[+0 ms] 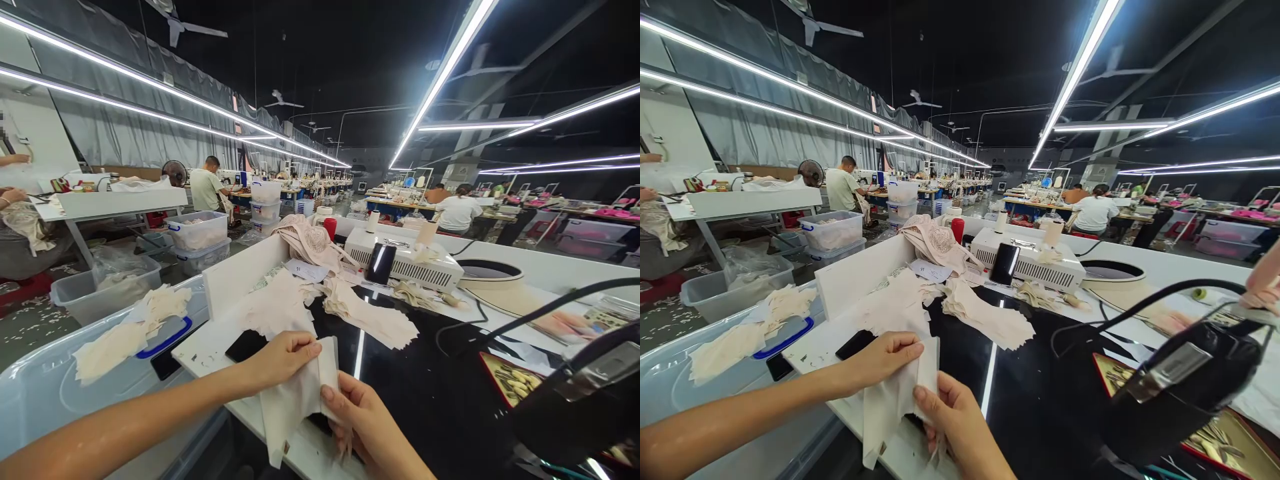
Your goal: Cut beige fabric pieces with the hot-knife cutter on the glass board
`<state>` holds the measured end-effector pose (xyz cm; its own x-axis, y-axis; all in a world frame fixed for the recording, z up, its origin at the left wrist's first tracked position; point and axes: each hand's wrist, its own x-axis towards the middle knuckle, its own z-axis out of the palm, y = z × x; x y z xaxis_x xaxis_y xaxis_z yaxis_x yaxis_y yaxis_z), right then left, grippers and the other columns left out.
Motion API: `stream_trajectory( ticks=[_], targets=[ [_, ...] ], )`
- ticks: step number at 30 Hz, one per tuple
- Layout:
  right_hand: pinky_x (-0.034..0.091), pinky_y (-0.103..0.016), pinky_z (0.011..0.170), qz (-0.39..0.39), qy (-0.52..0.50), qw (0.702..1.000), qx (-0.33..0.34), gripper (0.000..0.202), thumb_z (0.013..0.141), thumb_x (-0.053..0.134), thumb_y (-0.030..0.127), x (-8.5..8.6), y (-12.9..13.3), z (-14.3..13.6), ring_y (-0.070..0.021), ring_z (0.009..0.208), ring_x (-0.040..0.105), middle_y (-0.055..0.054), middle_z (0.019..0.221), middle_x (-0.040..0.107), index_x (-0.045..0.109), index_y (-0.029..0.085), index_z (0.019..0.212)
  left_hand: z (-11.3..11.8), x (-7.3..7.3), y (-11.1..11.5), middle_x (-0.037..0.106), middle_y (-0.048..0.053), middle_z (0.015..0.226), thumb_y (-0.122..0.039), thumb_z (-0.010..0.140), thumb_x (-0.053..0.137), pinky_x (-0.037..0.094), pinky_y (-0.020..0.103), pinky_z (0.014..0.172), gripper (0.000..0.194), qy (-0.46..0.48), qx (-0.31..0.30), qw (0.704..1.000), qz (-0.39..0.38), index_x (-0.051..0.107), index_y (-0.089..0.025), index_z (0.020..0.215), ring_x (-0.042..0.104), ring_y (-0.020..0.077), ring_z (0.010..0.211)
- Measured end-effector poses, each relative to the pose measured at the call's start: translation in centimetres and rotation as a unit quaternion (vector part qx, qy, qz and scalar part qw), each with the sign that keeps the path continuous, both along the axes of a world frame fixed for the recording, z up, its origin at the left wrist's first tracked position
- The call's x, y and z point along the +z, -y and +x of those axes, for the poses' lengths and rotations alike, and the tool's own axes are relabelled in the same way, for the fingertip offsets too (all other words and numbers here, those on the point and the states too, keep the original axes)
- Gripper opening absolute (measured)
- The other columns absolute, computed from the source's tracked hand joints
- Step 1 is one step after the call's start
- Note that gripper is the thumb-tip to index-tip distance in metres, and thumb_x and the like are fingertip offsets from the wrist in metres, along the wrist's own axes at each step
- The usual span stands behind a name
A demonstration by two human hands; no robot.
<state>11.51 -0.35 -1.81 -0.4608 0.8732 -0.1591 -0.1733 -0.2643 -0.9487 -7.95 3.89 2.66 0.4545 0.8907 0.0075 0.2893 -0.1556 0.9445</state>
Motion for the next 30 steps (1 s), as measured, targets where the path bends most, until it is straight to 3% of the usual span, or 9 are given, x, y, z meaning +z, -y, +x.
stream_trajectory(
  ticks=[4,12,19,22,27,30],
  targets=[
    [0.029,-0.021,0.047,-0.025,0.021,0.999,0.04,0.056,0.071,0.089,0.067,0.2,0.6,0.2,-0.0043,0.045,0.035,0.009,0.052,0.044,0.062,0.018,0.076,-0.3,0.4,0.1,0.04,-0.003,0.071,-0.068,0.092,0.057,0.028,0.026,0.059,0.051,-0.003,0.01,1.0,-0.005,0.05,-0.02,0.075,0.034,0.0138,0.067],
    [0.02,-0.022,0.048,-0.039,0.023,0.999,0.019,0.051,0.071,0.09,0.06,0.8,1.3,0.3,-0.0048,0.05,0.026,0.01,0.055,0.039,0.064,0.017,0.08,-0.3,0.2,-0.1,0.044,-0.003,0.07,-0.062,0.095,0.052,0.031,0.026,0.059,0.047,-0.016,0.011,1.0,-0.009,0.052,-0.02,0.075,0.037,0.0143,0.065],
    [0.026,-0.023,0.048,0.029,0.129,0.991,0.006,0.048,0.078,0.081,0.064,1.2,1.9,3.2,-0.0054,0.047,0.032,0.009,0.06,0.042,0.062,0.02,0.083,2.3,-0.1,-1.7,0.057,-0.001,0.078,-0.05,0.101,0.048,0.039,0.025,0.069,0.039,-0.055,-0.066,0.995,0.06,0.06,-0.019,0.08,0.05,0.0159,0.075],
    [0.027,-0.024,0.047,0.075,0.244,0.966,-0.035,0.04,0.085,0.073,0.06,0.5,2.1,6.2,-0.0075,0.047,0.034,0.008,0.061,0.043,0.059,0.022,0.081,4.6,-0.7,-3.2,0.068,0.001,0.09,-0.043,0.103,0.048,0.046,0.027,0.08,0.034,-0.074,-0.109,0.985,0.109,0.069,-0.019,0.09,0.06,0.019,0.087],
    [0.034,-0.026,0.056,0.173,0.43,0.873,-0.151,0.024,0.088,0.066,0.048,-0.3,3.5,10.4,-0.0137,0.059,0.046,0.004,0.064,0.054,0.069,0.025,0.085,7.5,-2.1,-4.0,0.07,0.008,0.118,-0.028,0.103,0.055,0.044,0.04,0.107,0.023,-0.111,-0.102,0.967,0.205,0.073,-0.02,0.114,0.06,0.026,0.113],
    [0.039,-0.027,0.058,0.202,0.446,0.857,-0.159,0.021,0.091,0.063,0.048,-0.8,4.7,11.6,-0.016,0.06,0.053,0.003,0.065,0.062,0.072,0.029,0.093,8.2,-3.0,-3.0,0.07,0.008,0.113,-0.021,0.106,0.052,0.046,0.039,0.104,0.021,-0.163,-0.141,0.929,0.301,0.072,-0.018,0.111,0.062,0.0251,0.109]
  ],
)
